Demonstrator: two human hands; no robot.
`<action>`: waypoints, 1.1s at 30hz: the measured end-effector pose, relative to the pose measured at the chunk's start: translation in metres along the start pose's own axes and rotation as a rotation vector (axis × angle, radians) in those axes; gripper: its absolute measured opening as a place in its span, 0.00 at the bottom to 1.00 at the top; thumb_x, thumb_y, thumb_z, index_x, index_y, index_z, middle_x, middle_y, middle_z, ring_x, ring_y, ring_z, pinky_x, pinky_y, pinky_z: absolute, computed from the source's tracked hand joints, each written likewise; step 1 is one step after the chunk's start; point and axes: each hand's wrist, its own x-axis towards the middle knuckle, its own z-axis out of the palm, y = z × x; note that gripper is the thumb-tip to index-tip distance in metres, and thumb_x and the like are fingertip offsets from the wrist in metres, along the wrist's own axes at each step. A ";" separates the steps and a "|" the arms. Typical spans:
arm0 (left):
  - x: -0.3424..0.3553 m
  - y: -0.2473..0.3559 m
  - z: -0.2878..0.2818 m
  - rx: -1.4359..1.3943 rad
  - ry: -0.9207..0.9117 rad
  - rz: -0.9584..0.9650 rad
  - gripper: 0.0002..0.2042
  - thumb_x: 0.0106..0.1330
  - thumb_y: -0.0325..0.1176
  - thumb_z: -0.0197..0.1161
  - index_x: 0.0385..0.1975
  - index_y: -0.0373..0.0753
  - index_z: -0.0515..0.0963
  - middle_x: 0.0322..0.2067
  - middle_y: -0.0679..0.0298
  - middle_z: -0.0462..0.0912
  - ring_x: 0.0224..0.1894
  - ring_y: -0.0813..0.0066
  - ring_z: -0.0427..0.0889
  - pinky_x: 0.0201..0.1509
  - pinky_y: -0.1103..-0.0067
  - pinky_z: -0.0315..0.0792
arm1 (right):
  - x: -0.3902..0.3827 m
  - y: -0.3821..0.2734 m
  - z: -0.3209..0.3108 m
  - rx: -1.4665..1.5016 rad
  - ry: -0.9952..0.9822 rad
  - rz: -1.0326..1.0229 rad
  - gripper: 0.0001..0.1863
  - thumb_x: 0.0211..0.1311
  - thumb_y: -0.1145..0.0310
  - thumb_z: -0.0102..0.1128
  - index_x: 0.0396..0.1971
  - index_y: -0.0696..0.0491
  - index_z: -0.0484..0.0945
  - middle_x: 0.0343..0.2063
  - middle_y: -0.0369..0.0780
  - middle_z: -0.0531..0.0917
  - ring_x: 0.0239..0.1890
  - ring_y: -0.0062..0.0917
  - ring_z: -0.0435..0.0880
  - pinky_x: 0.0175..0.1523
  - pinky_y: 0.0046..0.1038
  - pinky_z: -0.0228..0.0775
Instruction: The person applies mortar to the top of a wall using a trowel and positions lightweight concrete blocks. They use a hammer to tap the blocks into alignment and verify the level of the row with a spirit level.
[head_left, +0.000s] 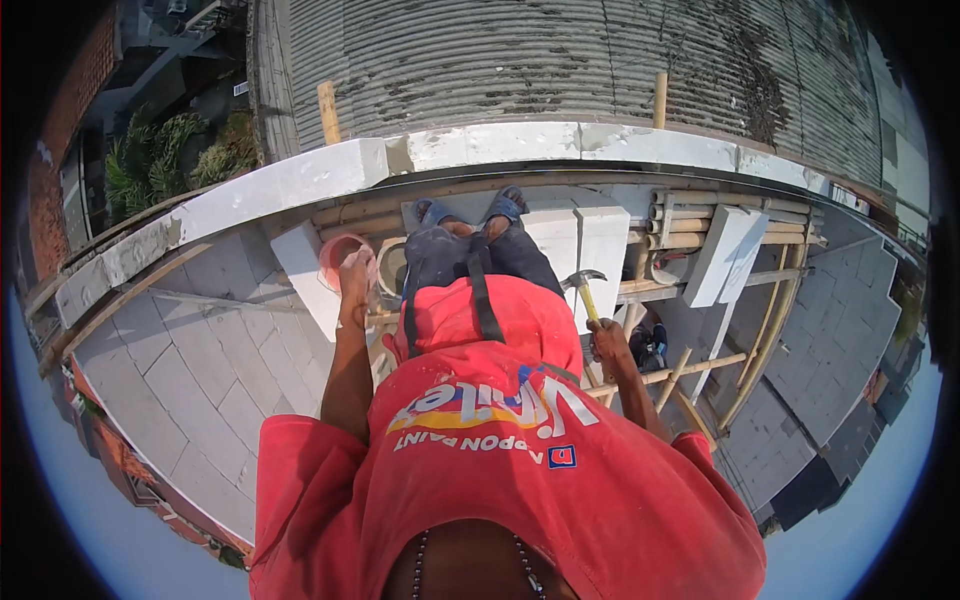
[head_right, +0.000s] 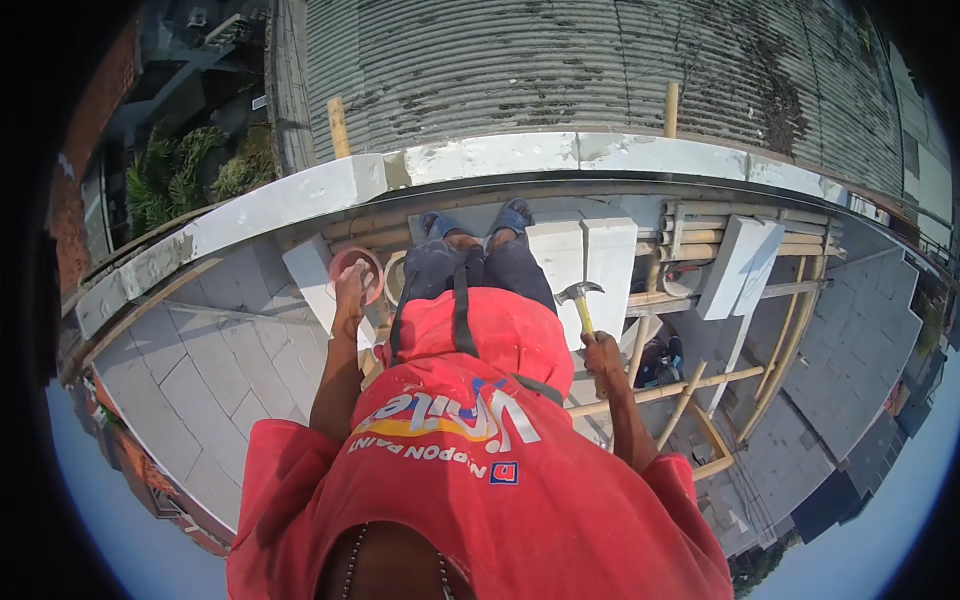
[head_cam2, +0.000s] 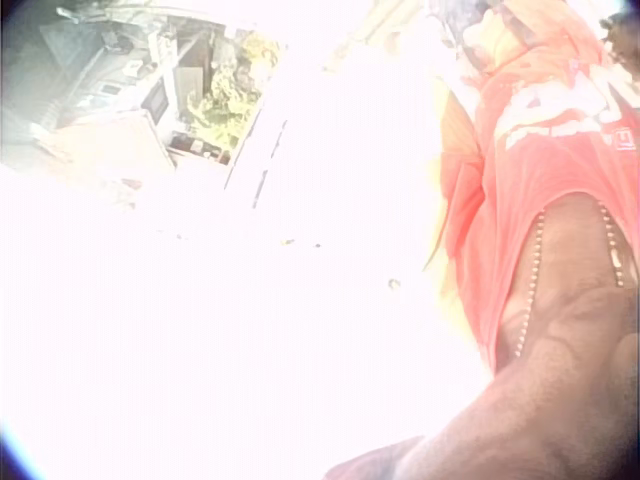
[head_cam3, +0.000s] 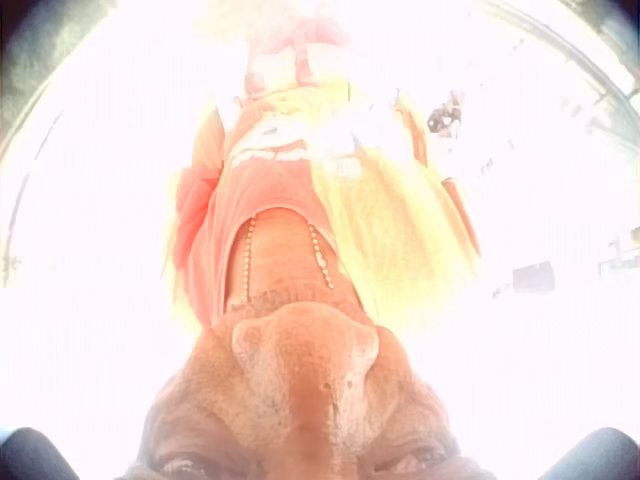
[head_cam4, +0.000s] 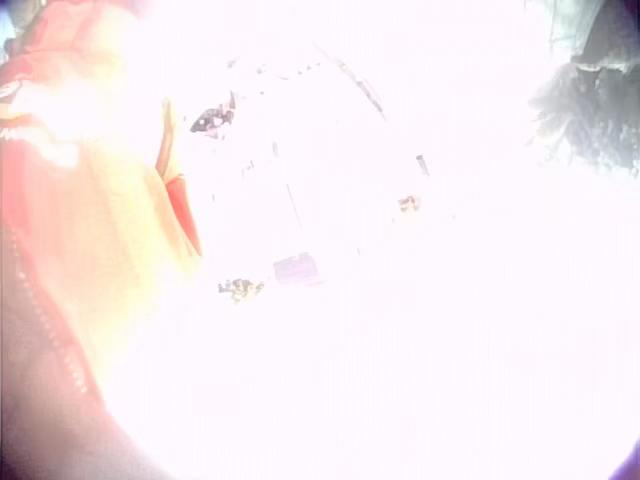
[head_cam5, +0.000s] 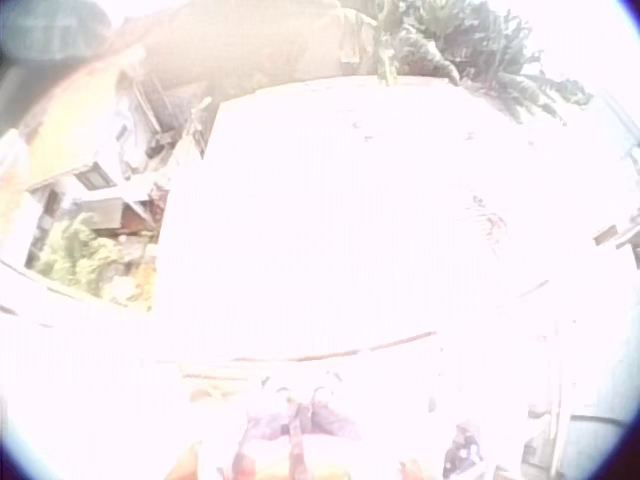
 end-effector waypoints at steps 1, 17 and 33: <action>-0.018 -0.001 0.021 0.117 0.010 -0.034 0.18 0.72 0.45 0.59 0.45 0.33 0.80 0.34 0.68 0.81 0.36 0.79 0.77 0.41 0.78 0.70 | -0.007 -0.011 -0.002 0.041 -0.009 0.046 0.17 0.70 0.55 0.58 0.30 0.54 0.73 0.16 0.31 0.70 0.12 0.18 0.67 0.16 0.25 0.58; -0.045 0.081 0.180 1.309 -0.757 0.087 0.34 0.75 0.53 0.53 0.69 0.29 0.61 0.64 0.42 0.71 0.68 0.56 0.69 0.70 0.71 0.63 | -0.022 0.036 0.057 0.860 0.028 0.242 0.20 0.61 0.54 0.70 0.33 0.53 0.72 0.13 0.30 0.69 0.09 0.15 0.66 0.13 0.23 0.63; 0.042 0.081 0.177 2.194 -1.258 0.355 0.37 0.71 0.51 0.56 0.67 0.23 0.58 0.53 0.25 0.74 0.60 0.31 0.73 0.64 0.54 0.69 | -0.062 0.070 0.265 1.190 0.276 0.383 0.15 0.61 0.62 0.68 0.28 0.60 0.77 0.16 0.37 0.73 0.11 0.26 0.75 0.14 0.32 0.62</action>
